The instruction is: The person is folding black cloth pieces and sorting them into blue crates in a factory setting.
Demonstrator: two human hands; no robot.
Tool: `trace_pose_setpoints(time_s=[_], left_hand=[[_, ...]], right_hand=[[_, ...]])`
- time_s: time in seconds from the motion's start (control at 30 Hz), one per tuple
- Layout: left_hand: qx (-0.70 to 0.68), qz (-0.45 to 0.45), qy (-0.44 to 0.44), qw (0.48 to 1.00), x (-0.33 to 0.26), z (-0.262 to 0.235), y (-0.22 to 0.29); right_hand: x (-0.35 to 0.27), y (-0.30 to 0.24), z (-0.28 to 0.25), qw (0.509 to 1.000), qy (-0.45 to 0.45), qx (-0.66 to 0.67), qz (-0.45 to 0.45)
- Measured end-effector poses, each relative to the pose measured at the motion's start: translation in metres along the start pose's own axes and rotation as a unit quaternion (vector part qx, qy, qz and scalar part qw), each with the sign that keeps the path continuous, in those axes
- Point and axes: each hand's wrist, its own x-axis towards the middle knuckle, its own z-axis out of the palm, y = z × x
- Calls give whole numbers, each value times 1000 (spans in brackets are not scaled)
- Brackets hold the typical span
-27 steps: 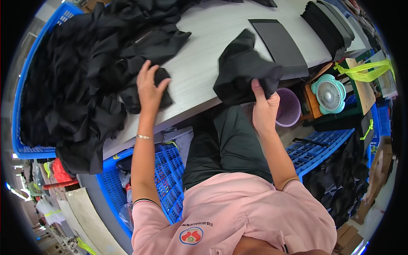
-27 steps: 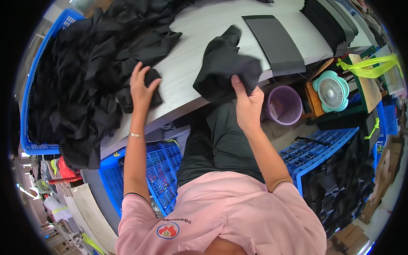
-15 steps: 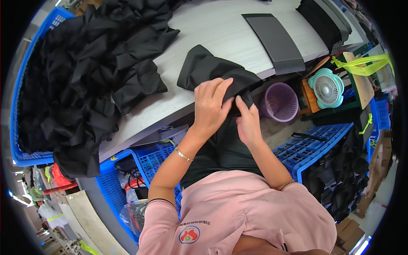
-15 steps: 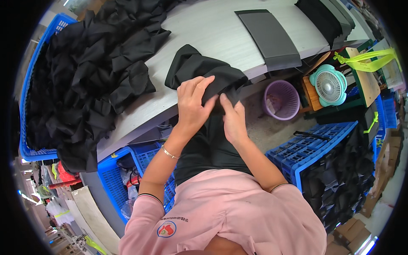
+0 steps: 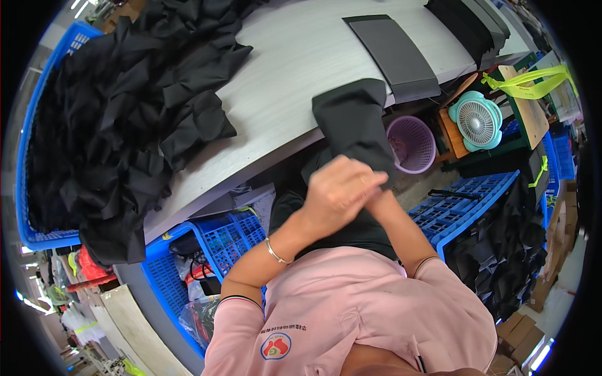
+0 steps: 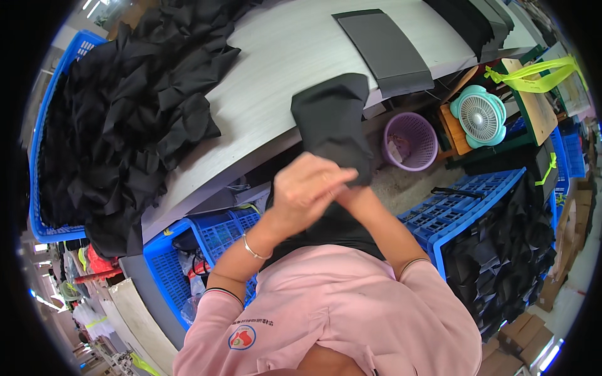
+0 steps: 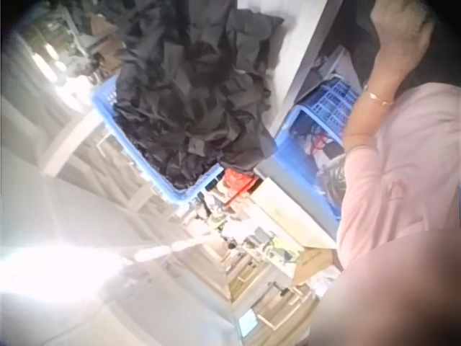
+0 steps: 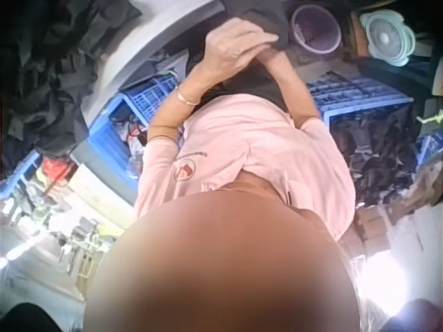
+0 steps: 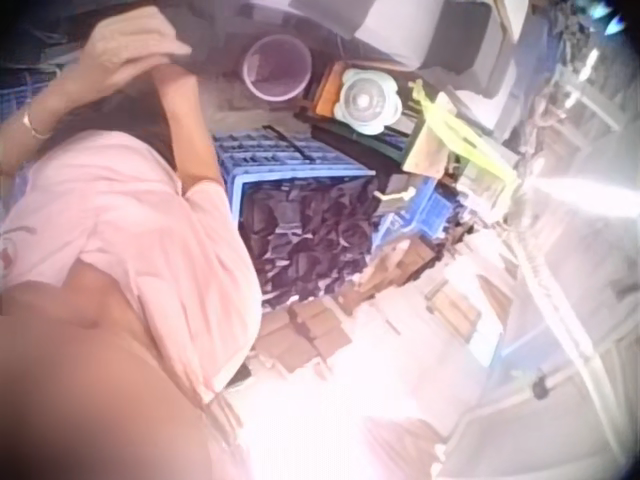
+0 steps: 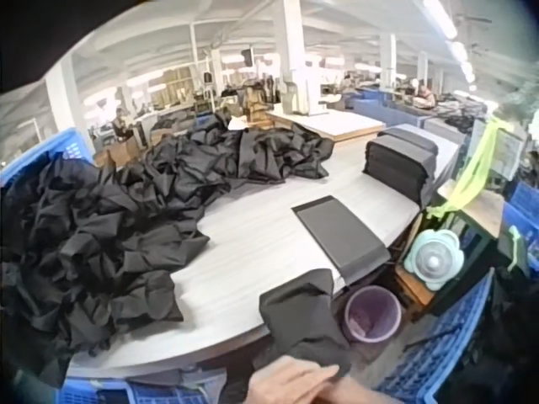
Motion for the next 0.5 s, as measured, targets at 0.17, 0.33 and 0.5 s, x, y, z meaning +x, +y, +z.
trace_pose_setpoints(time_s=[0.17, 0.33, 0.5], left_hand=[[-153, -87, -53, 983, -40, 29, 34], [-240, -110, -69, 962, -55, 32, 50], [-192, -211, 20, 958, -33, 20, 32]], right_hand=[[101, 31, 24, 922, 78, 309, 218], [103, 15, 18, 756, 131, 515, 382], [61, 72, 50, 911, 116, 346, 194]])
